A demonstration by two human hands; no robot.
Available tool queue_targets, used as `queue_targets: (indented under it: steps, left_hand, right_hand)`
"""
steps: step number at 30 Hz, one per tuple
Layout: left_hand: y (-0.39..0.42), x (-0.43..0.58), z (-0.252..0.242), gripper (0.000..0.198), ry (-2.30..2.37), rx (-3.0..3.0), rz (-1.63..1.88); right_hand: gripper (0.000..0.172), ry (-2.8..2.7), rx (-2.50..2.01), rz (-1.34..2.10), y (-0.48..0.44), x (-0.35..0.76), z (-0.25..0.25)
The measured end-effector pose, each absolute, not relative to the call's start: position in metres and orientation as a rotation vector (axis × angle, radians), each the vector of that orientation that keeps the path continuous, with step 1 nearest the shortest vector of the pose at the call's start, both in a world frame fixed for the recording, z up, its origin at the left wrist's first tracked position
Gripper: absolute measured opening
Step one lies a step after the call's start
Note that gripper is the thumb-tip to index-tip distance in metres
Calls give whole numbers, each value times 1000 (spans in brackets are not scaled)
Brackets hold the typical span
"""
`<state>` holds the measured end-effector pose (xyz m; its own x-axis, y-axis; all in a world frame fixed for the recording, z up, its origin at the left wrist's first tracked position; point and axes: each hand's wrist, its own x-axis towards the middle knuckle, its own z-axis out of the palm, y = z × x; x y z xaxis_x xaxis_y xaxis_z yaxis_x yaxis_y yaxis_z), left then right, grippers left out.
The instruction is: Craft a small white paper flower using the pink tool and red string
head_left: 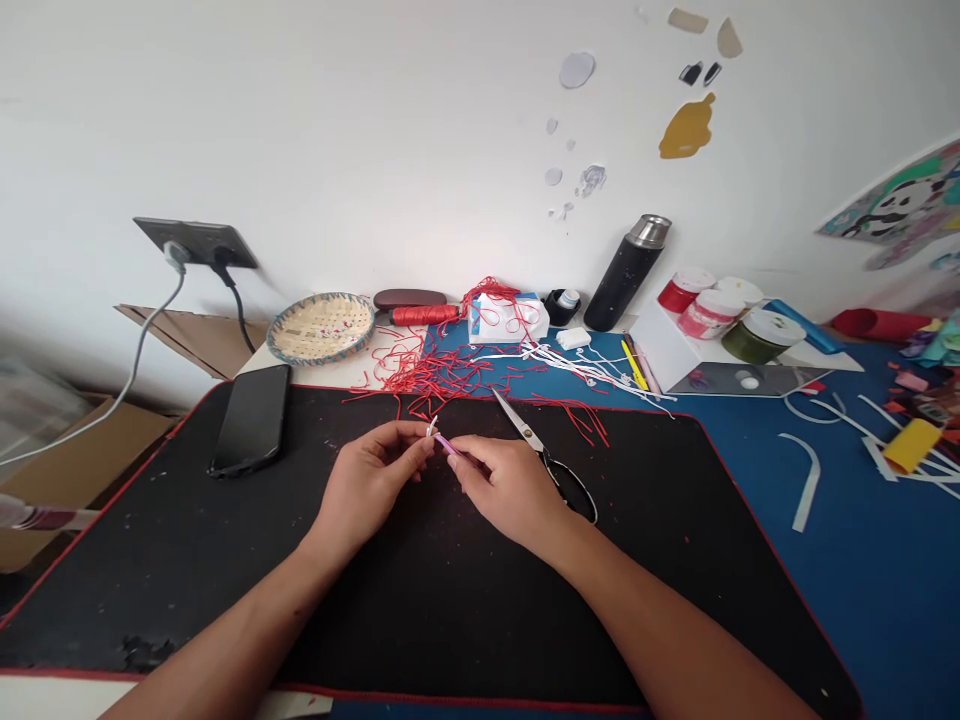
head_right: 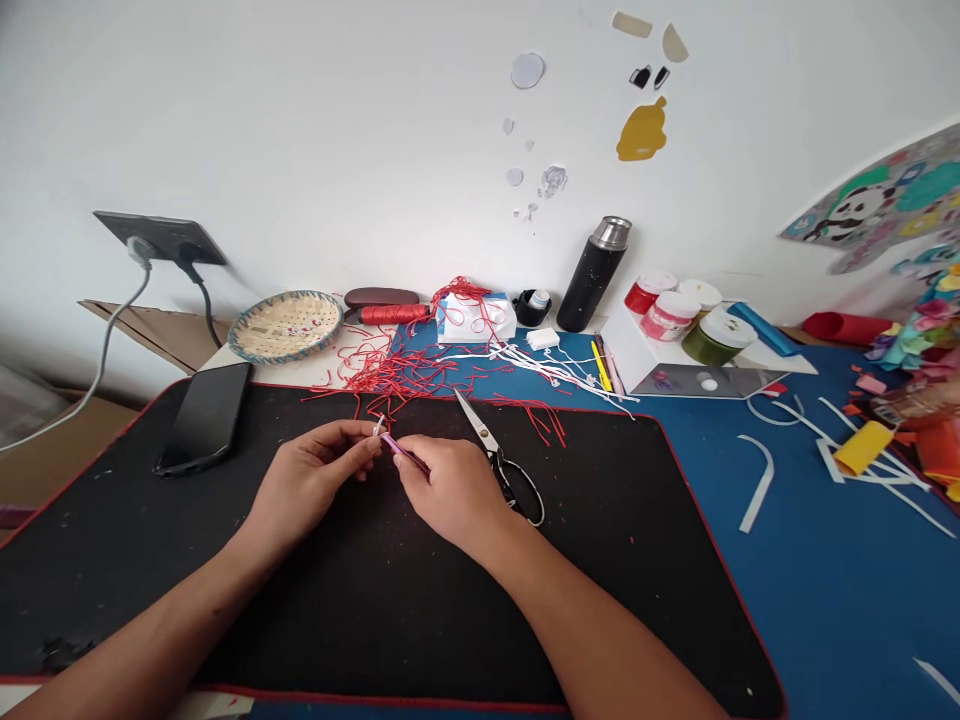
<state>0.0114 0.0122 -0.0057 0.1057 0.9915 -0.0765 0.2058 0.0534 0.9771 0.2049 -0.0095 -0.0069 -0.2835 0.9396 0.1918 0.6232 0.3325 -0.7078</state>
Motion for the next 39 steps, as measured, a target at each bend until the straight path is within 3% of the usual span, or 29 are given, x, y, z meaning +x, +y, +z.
queue_targets:
  steps: [12, 18, 39]
  left_hand:
    - [14, 5, -3, 29, 1278, 1540, 777]
    - [19, 5, -4, 33, 1178, 1364, 763]
    - [16, 10, -3, 40, 958, 710, 878]
  right_hand:
    - [25, -2367, -1440, 297, -6, 222, -2]
    - [25, -2468, -1456, 118, -6, 222, -2]
    - [31, -2300, -1306, -45, -8, 221, -9]
